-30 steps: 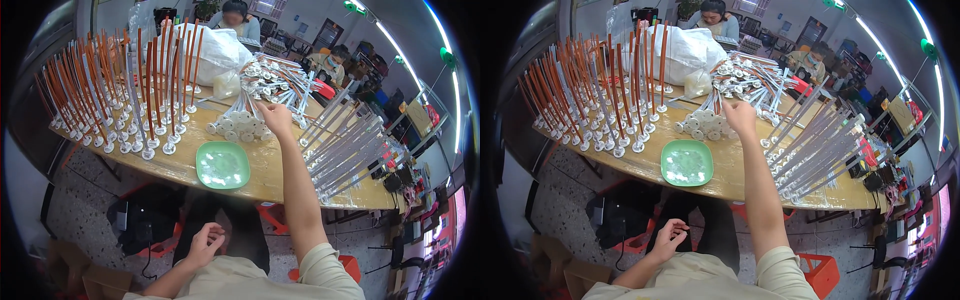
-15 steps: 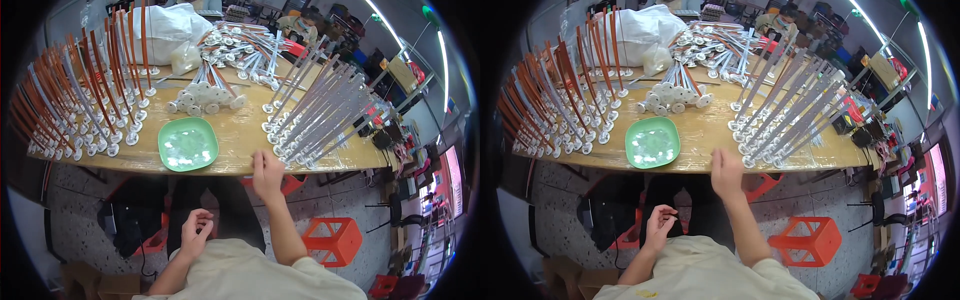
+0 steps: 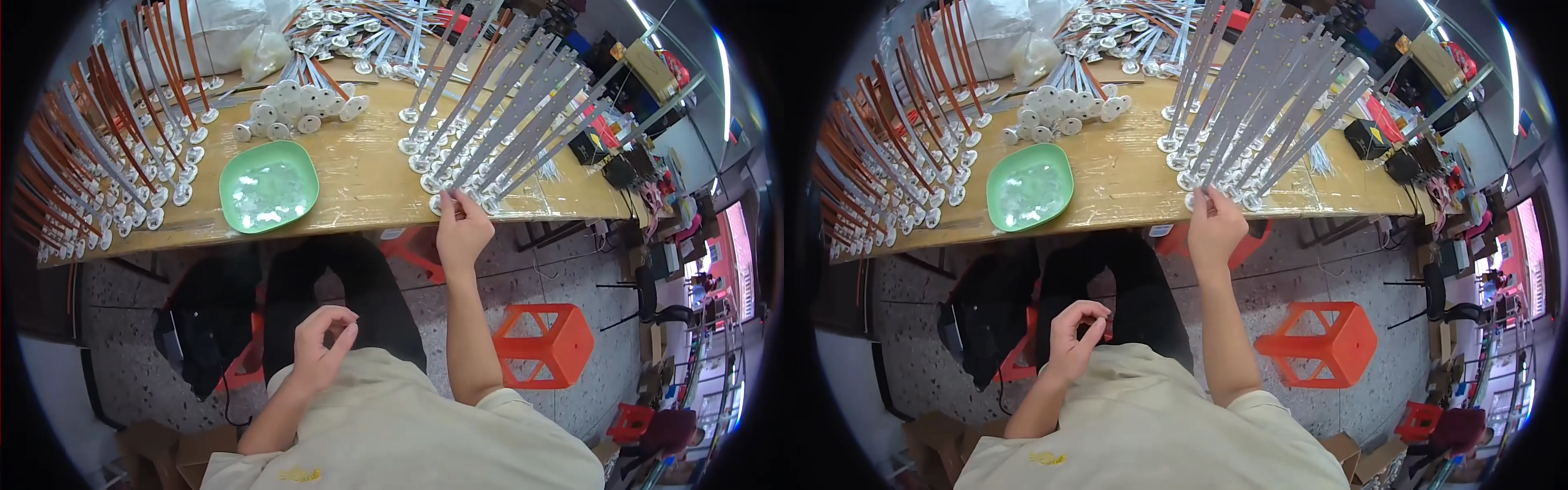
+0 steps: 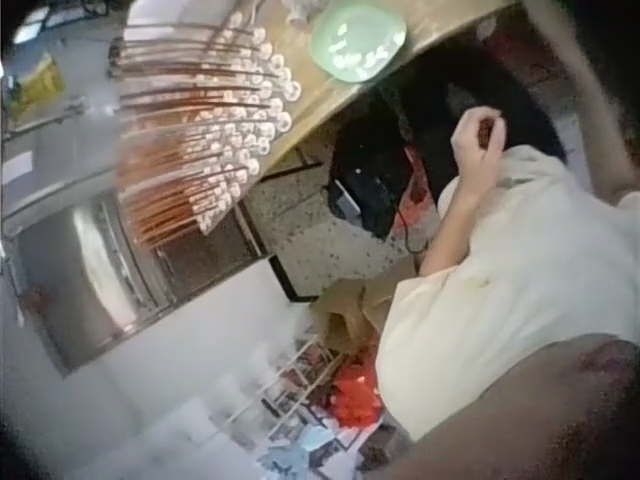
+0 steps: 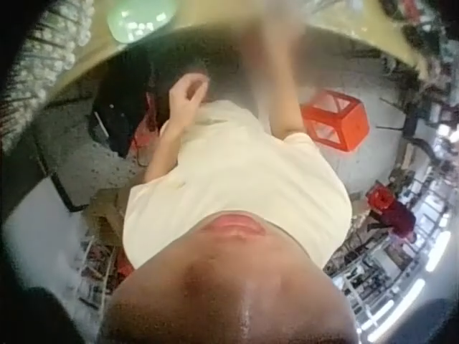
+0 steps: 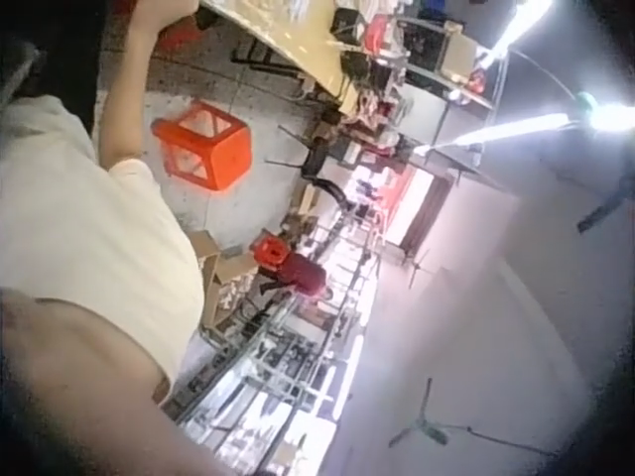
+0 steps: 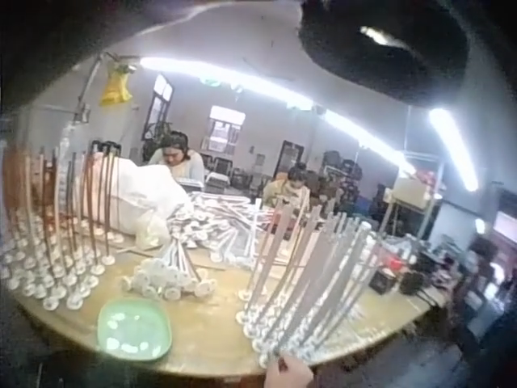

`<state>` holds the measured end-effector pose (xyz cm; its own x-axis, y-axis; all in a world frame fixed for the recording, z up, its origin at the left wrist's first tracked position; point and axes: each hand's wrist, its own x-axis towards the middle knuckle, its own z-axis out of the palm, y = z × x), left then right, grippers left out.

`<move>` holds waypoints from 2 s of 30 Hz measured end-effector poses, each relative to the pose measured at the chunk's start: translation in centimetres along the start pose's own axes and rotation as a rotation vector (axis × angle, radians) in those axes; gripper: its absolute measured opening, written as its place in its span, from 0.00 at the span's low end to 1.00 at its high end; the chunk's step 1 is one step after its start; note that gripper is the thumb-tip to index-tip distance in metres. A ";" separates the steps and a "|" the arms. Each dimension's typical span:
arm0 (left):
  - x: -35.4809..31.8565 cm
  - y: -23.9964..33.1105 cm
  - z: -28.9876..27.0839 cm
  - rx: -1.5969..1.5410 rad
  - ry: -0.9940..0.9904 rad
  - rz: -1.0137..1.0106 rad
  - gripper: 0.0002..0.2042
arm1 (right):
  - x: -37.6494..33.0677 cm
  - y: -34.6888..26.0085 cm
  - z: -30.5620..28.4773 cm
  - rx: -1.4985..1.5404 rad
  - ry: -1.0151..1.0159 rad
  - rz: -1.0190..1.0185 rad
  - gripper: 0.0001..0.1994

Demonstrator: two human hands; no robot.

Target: Manual assembly of LED light strips by threading them through plastic bases and connecting components.

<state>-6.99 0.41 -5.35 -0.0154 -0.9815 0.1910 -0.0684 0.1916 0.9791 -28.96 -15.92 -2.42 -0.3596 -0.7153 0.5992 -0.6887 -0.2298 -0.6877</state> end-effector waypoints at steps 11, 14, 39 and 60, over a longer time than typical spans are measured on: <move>0.4 3.9 -0.1 0.240 -0.240 0.756 0.15 | -7.3 -11.2 -10.1 0.458 -0.798 -0.008 0.04; 0.8 4.5 -0.3 0.201 -0.327 0.861 0.17 | -7.8 -11.5 -10.8 0.522 -0.859 -0.047 0.03; -4.6 6.9 -8.2 -0.408 0.163 0.463 0.10 | 1.1 -16.0 14.4 -0.235 -1.157 -0.601 0.12; -3.2 7.3 -6.9 -0.328 0.128 0.656 0.17 | 0.8 -13.3 8.4 0.276 -0.790 -0.496 0.07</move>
<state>-0.53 4.93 1.63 0.1668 -0.6624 0.7304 0.2163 0.7473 0.6283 -14.77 -18.98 3.70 0.5272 -0.7091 0.4683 -0.4396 -0.6992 -0.5638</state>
